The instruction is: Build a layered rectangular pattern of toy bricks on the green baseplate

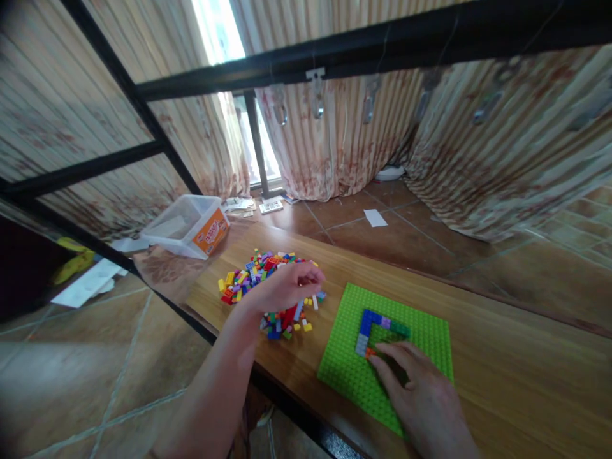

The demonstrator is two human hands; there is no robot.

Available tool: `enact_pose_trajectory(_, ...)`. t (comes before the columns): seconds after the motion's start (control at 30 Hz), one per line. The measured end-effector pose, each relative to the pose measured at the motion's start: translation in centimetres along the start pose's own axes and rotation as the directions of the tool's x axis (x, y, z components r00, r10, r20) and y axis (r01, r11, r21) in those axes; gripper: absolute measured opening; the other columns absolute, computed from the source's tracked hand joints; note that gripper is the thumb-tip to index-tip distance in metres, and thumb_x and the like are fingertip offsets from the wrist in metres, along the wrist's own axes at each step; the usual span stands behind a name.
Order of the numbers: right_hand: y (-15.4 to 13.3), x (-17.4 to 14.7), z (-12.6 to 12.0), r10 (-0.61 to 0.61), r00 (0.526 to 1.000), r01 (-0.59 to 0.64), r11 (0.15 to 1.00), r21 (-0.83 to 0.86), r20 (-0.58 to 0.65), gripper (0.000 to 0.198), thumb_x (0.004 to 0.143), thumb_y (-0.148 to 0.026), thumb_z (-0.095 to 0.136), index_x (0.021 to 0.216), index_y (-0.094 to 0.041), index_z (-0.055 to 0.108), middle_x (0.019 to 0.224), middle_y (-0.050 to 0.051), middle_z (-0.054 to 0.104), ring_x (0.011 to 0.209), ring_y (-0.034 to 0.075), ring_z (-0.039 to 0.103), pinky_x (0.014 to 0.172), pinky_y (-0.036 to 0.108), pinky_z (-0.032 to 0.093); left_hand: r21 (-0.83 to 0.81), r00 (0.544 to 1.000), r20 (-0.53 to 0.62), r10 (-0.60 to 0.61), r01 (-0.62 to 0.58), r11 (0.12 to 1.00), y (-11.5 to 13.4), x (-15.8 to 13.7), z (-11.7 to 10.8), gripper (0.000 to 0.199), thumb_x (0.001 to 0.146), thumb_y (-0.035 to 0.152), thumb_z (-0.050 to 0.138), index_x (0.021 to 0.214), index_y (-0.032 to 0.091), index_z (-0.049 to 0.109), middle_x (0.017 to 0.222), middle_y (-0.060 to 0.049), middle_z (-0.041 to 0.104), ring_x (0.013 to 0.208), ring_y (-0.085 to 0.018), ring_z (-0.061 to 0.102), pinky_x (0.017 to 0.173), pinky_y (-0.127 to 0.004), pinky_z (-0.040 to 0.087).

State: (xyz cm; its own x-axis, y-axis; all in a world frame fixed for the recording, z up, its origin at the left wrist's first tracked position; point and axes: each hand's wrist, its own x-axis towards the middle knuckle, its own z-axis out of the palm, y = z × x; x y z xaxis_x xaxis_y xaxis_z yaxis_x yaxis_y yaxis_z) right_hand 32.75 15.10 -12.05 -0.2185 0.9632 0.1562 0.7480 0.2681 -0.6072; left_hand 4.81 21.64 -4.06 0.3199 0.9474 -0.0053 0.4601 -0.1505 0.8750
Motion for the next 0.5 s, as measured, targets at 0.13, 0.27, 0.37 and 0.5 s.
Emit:
enact_pose_trajectory(0.13, -0.1, 0.1, -0.3, -0.012, 0.999, 0.012, 1.000, -0.010, -0.051, 0.040, 0.084, -0.063, 0.051, 0.087, -0.030, 0.073, 0.094, 0.003, 0.074, 0.083, 0.023, 0.070, 0.076, 0.037, 0.056, 0.208, 0.962, -0.248, -0.115, 0.168, 0.964, -1.4, -2.5, -4.7, 0.015, 0.079, 0.015, 0.053, 0.079, 0.013, 0.069, 0.066, 0.002, 0.061, 0.062, -0.010, 0.052, 0.058, -0.020, 0.039)
enact_pose_trajectory(0.27, -0.4, 0.4, -0.4, -0.007, 0.998, 0.005, 0.999, -0.036, -0.059, 0.039, 0.085, -0.060, 0.048, 0.085, -0.030, 0.072, 0.091, 0.002, 0.075, 0.080, 0.023, 0.072, 0.071, 0.035, 0.056, 0.325, 0.879, -0.388, -0.278, 0.412, 0.851, -3.2, -4.6, -7.2, 0.019, 0.070, 0.008, 0.054, 0.074, 0.014, 0.071, 0.061, 0.002, 0.059, 0.060, -0.011, 0.052, 0.057, -0.021, 0.038)
enact_pose_trajectory(0.37, -0.8, 0.6, -0.3, -0.020, 0.996, 0.016, 0.999, -0.047, -0.083, 0.039, 0.085, -0.059, 0.047, 0.084, -0.029, 0.072, 0.091, 0.002, 0.075, 0.080, 0.023, 0.072, 0.069, 0.035, 0.056, 0.377, 0.868, -0.407, -0.284, 0.443, 0.813, -4.0, -5.0, -7.4, 0.020, 0.069, 0.011, 0.060, 0.082, 0.016, 0.074, 0.066, 0.001, 0.062, 0.066, -0.013, 0.055, 0.062, -0.022, 0.043)
enact_pose_trajectory(0.5, -1.1, 0.8, 0.1, -0.032, 0.997, 0.028, 0.998, -0.056, -0.072, 0.036, 0.086, -0.057, 0.048, 0.083, -0.029, 0.072, 0.092, 0.002, 0.075, 0.082, 0.023, 0.072, 0.071, 0.035, 0.056, 0.454, 0.893, -0.377, -0.247, 0.410, 0.791, -4.5, -4.5, -6.5, 0.033, 0.068, 0.020, 0.070, 0.100, 0.021, 0.075, 0.090, -0.003, 0.068, 0.082, -0.019, 0.061, 0.077, -0.030, 0.048)
